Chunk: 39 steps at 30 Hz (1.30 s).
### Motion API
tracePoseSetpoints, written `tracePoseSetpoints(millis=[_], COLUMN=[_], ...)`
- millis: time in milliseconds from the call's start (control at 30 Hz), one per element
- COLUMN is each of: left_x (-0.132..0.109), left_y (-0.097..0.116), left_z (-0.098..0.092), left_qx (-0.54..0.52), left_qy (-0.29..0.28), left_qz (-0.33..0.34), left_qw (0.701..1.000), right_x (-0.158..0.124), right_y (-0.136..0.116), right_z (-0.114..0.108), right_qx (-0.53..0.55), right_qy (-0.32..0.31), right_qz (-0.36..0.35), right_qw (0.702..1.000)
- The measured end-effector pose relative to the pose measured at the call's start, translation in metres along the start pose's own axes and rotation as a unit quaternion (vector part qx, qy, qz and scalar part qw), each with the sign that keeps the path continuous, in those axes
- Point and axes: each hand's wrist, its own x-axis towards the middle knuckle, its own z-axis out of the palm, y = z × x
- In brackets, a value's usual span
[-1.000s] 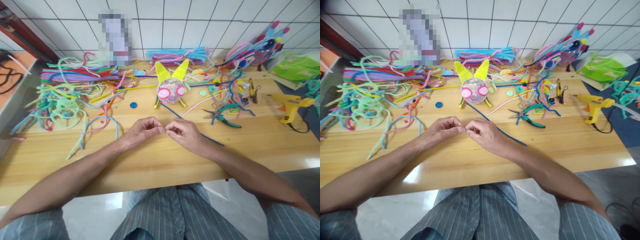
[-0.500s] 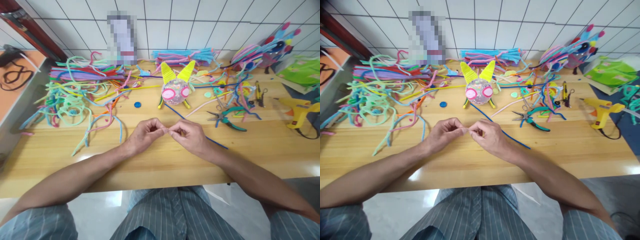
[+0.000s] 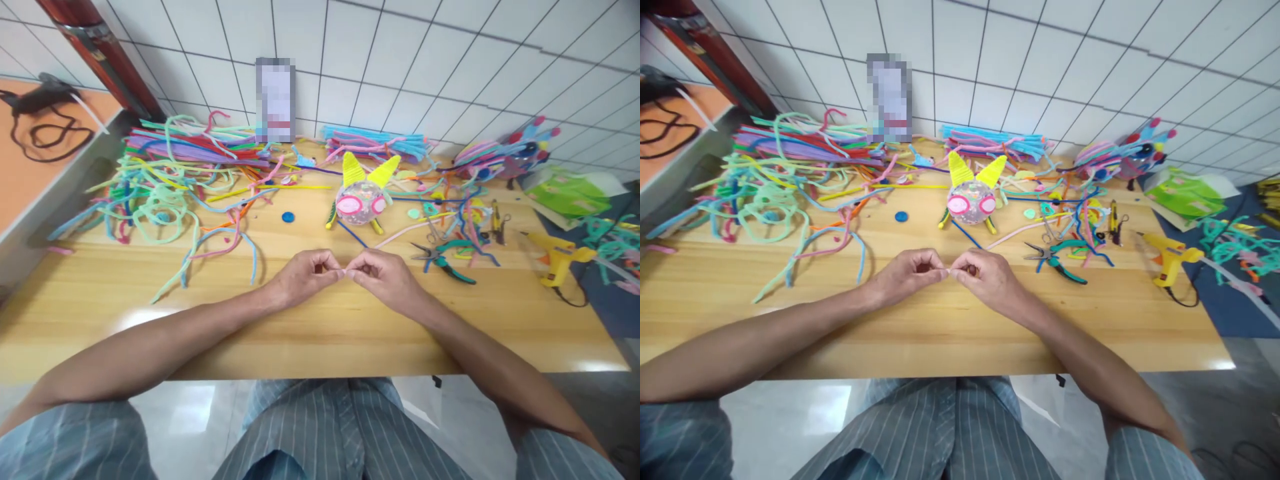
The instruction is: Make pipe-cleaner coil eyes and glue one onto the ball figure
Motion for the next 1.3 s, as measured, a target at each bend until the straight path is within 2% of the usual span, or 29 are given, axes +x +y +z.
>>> tracePoseSetpoints(millis=[133, 233, 333, 433, 600, 700, 800, 967, 1100, 1200, 1300], left_x=[0.0, 0.0, 0.001, -0.001, 0.001, 0.007, 0.014, 0.016, 0.013, 0.012, 0.011], left_y=[-0.002, 0.002, 0.01, 0.015, 0.008, 0.002, 0.002, 0.0, -0.003, -0.002, 0.0], left_z=[-0.006, -0.007, -0.007, -0.007, -0.001, -0.002, -0.01, -0.021, -0.021, -0.02, -0.017], left_qx=[0.09, 0.052, -0.019, -0.072, -0.183, -0.222, -0.16, 0.006, 0.063, 0.049, -0.015], left_qy=[-0.022, -0.019, 0.026, 0.081, 0.139, 0.117, 0.053, -0.024, -0.068, -0.052, 0.012], left_qz=[0.04, 0.039, 0.033, 0.023, -0.032, -0.077, -0.103, -0.043, -0.022, -0.02, -0.019], left_qw=[0.995, 0.998, 0.999, 0.994, 0.973, 0.965, 0.98, 0.999, 0.995, 0.997, 1.0], right_x=[0.005, 0.01, 0.016, 0.022, 0.027, 0.027, 0.026, 0.023, 0.021, 0.021, 0.021], right_y=[-0.009, -0.013, -0.017, -0.019, -0.01, -0.002, 0.001, -0.003, -0.004, -0.004, -0.003], right_z=[-0.008, -0.012, -0.013, -0.004, 0.025, 0.029, 0.019, 0.002, 0.001, 0.001, 0.004], right_qx=[-0.119, -0.125, -0.055, 0.042, 0.208, 0.228, 0.177, 0.018, -0.059, -0.033, 0.049], right_qy=[-0.024, -0.028, -0.007, 0.015, 0.052, 0.041, -0.002, -0.067, -0.082, -0.071, -0.037], right_qz=[-0.086, -0.074, -0.018, 0.052, 0.141, 0.158, 0.161, 0.079, 0.029, 0.033, 0.073], right_qw=[0.989, 0.989, 0.998, 0.998, 0.967, 0.96, 0.971, 0.994, 0.994, 0.996, 0.995])
